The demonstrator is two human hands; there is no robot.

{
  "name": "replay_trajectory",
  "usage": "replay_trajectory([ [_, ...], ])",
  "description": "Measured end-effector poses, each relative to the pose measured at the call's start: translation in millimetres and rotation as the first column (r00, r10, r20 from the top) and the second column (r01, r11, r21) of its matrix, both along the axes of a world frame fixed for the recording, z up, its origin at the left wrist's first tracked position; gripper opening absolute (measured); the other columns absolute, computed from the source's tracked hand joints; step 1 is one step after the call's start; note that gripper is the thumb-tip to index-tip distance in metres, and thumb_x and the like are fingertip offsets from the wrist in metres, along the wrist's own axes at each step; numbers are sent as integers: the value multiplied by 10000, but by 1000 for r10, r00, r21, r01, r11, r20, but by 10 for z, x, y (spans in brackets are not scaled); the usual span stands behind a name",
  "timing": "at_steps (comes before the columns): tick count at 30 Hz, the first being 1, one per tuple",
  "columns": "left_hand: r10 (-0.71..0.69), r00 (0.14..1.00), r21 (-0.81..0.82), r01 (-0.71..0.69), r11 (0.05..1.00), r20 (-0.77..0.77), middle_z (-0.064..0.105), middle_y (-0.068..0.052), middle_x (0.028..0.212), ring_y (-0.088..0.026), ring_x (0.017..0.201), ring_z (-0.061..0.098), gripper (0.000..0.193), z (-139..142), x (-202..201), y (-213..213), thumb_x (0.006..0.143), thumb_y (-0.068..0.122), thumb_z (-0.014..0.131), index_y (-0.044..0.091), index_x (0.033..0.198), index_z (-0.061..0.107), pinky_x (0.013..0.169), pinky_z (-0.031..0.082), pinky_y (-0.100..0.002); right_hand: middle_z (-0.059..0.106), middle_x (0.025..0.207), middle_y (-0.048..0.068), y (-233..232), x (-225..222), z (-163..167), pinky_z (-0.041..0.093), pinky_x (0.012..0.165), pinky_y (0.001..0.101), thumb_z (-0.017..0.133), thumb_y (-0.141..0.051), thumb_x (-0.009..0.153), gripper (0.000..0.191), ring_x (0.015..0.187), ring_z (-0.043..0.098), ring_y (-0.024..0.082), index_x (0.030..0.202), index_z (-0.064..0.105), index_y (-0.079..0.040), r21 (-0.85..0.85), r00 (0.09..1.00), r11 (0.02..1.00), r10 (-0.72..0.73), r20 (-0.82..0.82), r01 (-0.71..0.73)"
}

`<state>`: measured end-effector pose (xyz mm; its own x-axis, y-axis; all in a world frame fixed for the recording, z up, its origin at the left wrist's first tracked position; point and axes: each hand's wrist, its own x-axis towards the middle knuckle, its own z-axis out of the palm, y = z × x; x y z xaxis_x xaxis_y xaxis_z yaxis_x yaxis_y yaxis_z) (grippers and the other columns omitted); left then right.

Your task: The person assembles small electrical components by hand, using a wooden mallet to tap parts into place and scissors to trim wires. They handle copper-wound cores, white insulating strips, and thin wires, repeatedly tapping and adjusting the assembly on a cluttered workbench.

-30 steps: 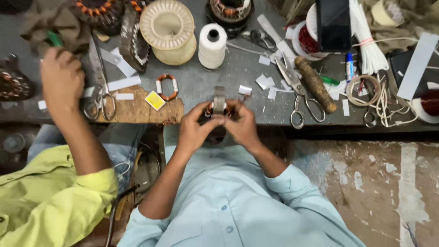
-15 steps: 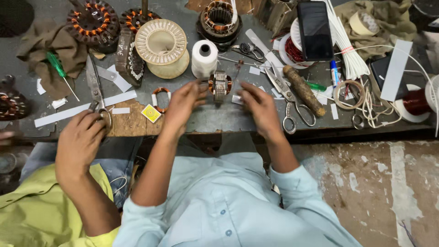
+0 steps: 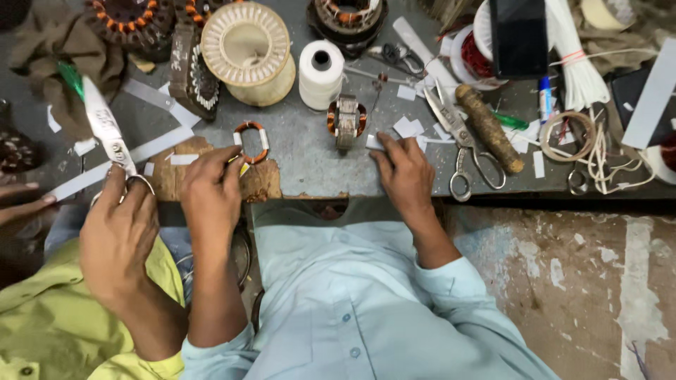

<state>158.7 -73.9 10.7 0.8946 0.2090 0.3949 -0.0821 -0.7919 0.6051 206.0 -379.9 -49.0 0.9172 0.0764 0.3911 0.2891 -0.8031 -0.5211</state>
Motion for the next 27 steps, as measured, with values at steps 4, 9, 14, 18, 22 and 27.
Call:
replay_trajectory([
  [4, -49, 999, -5, 49, 999, -1, 740, -166, 1128, -363, 1068, 694, 166, -67, 0, 1, 960, 57, 730, 43, 1124, 756, 957, 528, -438, 648, 946, 116, -11, 12, -4, 527, 707, 431, 815, -198, 921, 313, 827, 662, 311, 1210, 746, -100, 20, 999, 1000, 10, 46, -11],
  [9, -14, 1000, 105, 14, 994, 3, 726, -153, 1099, -358, 1040, 660, 161, -203, 32, -47, 936, 112, 751, 37, 1077, 773, 932, 514, -451, 639, 977, 153, -29, -69, -67, 523, 719, 413, 810, -116, 938, 314, 832, 654, 308, 1228, 732, -23, 116, 993, 993, 6, 118, -20],
  [14, 17, 991, 331, 29, 943, -134, 690, -180, 1035, -376, 1004, 612, 191, -104, 189, -249, 839, 191, 795, 16, 912, 768, 890, 486, -467, 663, 990, 145, -46, -267, -4, 532, 706, 351, 795, 28, 931, 190, 830, 673, 266, 1111, 760, -22, 316, 979, 948, -22, 201, -44],
  [18, -134, 987, 185, 149, 971, -89, 691, -175, 1081, -371, 1036, 613, 149, 124, -24, -372, 900, 150, 769, 22, 977, 761, 922, 483, -462, 697, 1058, 145, -98, -473, 191, 580, 821, 355, 788, 26, 900, 202, 930, 706, 284, 1092, 740, -19, 342, 972, 926, 84, 221, -158],
  [22, -562, 813, -196, 532, 823, -153, 734, -131, 1044, -331, 1019, 684, 182, 89, -363, -538, 859, 163, 758, 27, 981, 751, 902, 517, -415, 684, 1142, 257, -111, -616, 325, 540, 911, 460, 838, -176, 737, 489, 1001, 676, 432, 1161, 686, 15, 78, 847, 865, 462, 264, -496],
  [27, -728, 642, -953, -13, 303, -241, 795, -172, 1073, -259, 965, 729, 241, -258, -331, -722, 931, 118, 642, -50, 1029, 784, 870, 579, -360, 768, 1116, 130, 2, -774, 166, 585, 851, 349, 717, -111, 970, 289, 980, 747, 252, 1245, 718, -23, 662, 849, 686, 509, -139, -303],
])
